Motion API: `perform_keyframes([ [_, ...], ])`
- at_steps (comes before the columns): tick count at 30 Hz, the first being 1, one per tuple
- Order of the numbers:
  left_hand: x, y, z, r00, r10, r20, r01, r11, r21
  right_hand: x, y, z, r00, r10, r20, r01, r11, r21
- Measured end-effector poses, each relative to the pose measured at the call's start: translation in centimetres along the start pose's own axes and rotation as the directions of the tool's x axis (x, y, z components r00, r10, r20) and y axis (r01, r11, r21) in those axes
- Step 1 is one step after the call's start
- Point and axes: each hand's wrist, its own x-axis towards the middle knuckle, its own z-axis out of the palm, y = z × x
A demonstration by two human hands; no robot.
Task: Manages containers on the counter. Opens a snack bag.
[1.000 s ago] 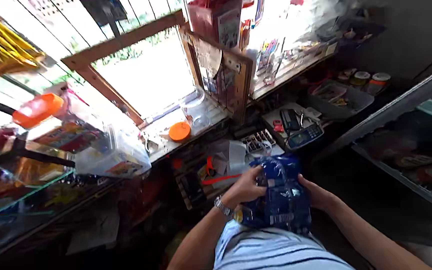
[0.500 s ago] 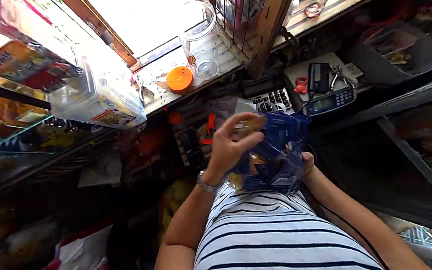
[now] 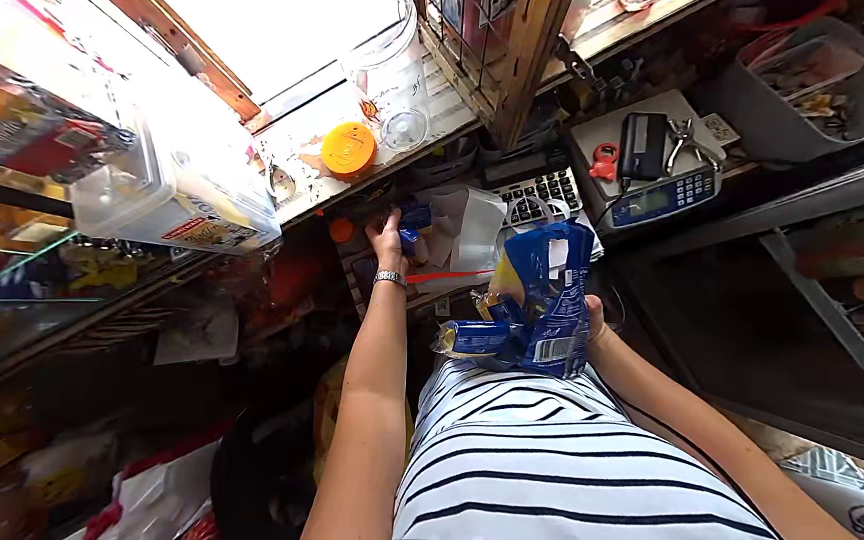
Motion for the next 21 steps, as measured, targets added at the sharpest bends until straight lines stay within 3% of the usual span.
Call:
perform_keyframes([
  [4, 0.0, -0.9, 1.2, 0.996, 0.091, -0.019, -0.081, 0.947, 0.311, -0.1, -0.4, -0.1, 0.999, 0.043, -0.025, -0.043, 0.999, -0.009],
  [7, -2.2, 0.0, -0.5, 0.976, 0.218, -0.013, -0.177, 0.826, 0.536, -0.3, -0.4, -0.7, 0.999, 0.031, 0.021, -0.031, 0.999, -0.015],
  [9, -5.9, 0.6, -3.1, 0.925, 0.361, 0.120, -0.366, 0.757, 0.541, -0.4, -0.5, -1.2, 0.998, 0.027, 0.065, -0.028, 0.999, 0.025],
  [10, -8.8, 0.1, -4.8, 0.902, 0.365, 0.229, -0.431, 0.745, 0.509, -0.7, -0.5, -1.1, 0.999, 0.028, 0.043, -0.029, 0.999, 0.028],
  [12, -14.1, -2.0, -8.0, 0.848, 0.167, 0.503, -0.394, 0.833, 0.388, -0.9, -0.6, -0.7, 0.999, 0.029, -0.035, -0.030, 0.999, -0.030],
  [13, -15.2, -3.2, -8.6, 0.762, 0.055, 0.645, -0.362, 0.862, 0.355, -0.4, -0.7, -0.7, 0.997, 0.032, -0.065, -0.035, 0.998, -0.052],
  [14, -16.1, -4.5, -9.1, 0.690, -0.061, 0.721, -0.339, 0.853, 0.397, -0.5, -0.5, -0.6, 0.994, 0.044, -0.103, -0.050, 0.997, -0.059],
  [15, -16.8, -5.9, -9.2, 0.665, -0.138, 0.734, -0.336, 0.823, 0.459, -0.9, -0.1, -0.6, 0.989, 0.068, -0.130, -0.074, 0.996, -0.044],
  [17, -15.9, -8.1, -8.9, 0.693, -0.140, 0.707, -0.345, 0.797, 0.496, -0.9, 0.3, -1.0, 0.981, 0.092, -0.173, -0.100, 0.994, -0.041],
  [21, -12.7, -9.9, -11.4, 0.857, -0.214, 0.468, -0.105, 0.817, 0.567, -1.5, 0.8, 1.1, 0.957, -0.096, -0.273, 0.051, 0.985, -0.166],
])
